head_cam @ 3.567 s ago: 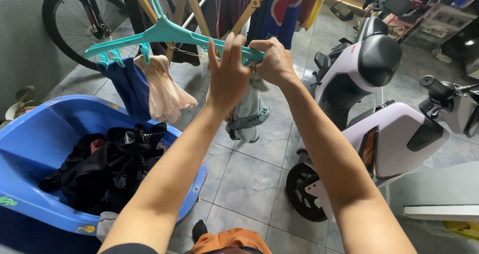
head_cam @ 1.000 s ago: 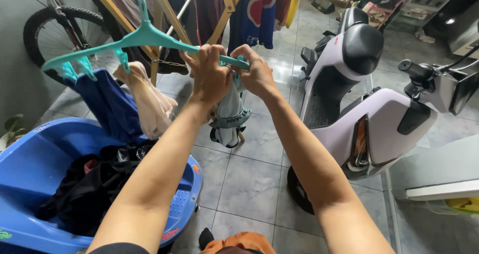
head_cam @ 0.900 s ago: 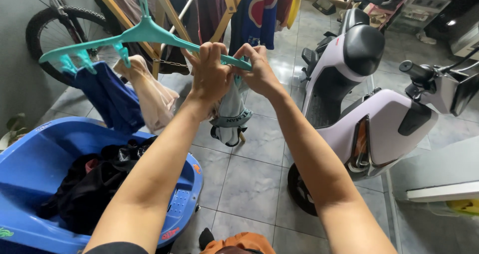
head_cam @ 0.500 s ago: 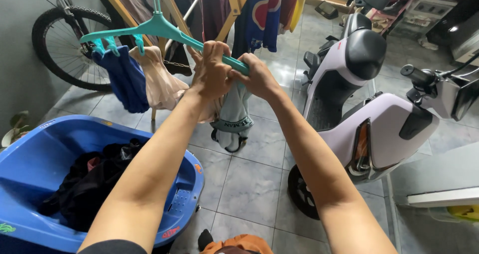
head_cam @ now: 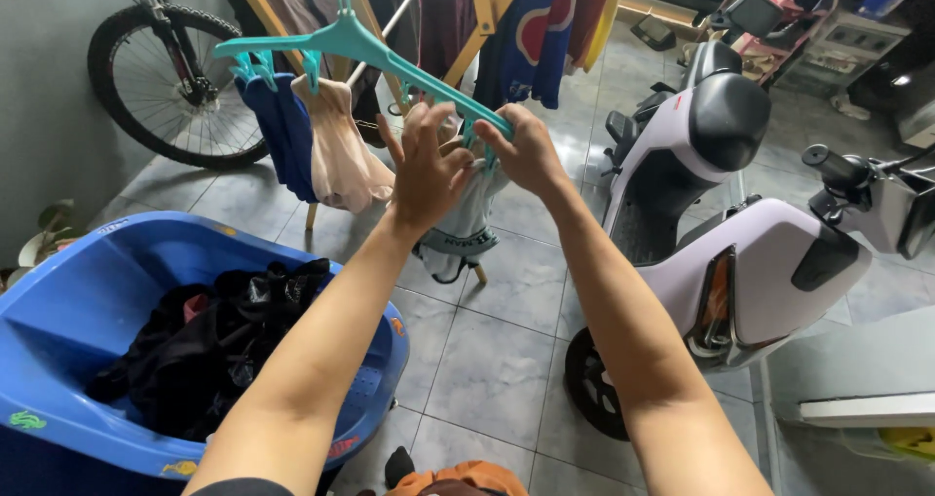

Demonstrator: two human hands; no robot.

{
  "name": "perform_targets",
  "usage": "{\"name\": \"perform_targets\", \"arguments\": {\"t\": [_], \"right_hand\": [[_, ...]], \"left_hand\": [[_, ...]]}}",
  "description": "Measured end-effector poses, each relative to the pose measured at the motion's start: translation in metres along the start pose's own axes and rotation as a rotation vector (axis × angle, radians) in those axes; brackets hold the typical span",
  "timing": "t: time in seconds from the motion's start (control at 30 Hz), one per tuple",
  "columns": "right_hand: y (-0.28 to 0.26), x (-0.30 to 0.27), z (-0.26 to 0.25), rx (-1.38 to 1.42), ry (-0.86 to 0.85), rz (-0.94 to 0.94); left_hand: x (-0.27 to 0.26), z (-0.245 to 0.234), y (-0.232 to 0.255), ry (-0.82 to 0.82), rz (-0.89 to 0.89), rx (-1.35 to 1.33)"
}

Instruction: Hanging socks and undergarments from a laundry basket onto a multi-clip drying hanger.

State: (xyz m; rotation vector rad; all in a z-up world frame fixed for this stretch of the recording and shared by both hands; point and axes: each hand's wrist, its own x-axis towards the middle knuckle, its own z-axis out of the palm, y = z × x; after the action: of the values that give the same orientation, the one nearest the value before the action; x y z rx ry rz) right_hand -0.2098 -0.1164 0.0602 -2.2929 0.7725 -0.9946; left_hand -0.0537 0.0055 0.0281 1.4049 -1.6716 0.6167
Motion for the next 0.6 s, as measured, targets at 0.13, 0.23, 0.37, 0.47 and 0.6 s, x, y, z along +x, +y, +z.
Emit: {"name": "perform_targets", "arguments": {"t": [0.13, 0.23, 0.37, 0.47, 0.6], "right_hand": [[-0.016, 0.003, -0.008, 0.027, -0.01, 0.075], [-0.02, 0.005, -0.007, 0.043, -0.014, 0.118], [-0.016, 0.009, -0.003, 0.015, 0.018, 0.036], [-0.011, 0.011, 0.002, -0.036, 0.041, -0.035], [-0.019, 0.009, 0.006, -0.029, 0.048, 0.028]], "left_hand": [[-0.015, 0.013, -0.008, -0.205, -0.161, -0.187], [-0.013, 0.022, -0.012, -0.141, -0.283, -0.469], [-0.003, 0.011, -0.01, -0.145, -0.372, -0.549], [0.003, -0.003, -0.01, -0.201, -0.33, -0.56], [0.01, -0.028, -0.01, -0.349, -0.328, -0.627]]}}
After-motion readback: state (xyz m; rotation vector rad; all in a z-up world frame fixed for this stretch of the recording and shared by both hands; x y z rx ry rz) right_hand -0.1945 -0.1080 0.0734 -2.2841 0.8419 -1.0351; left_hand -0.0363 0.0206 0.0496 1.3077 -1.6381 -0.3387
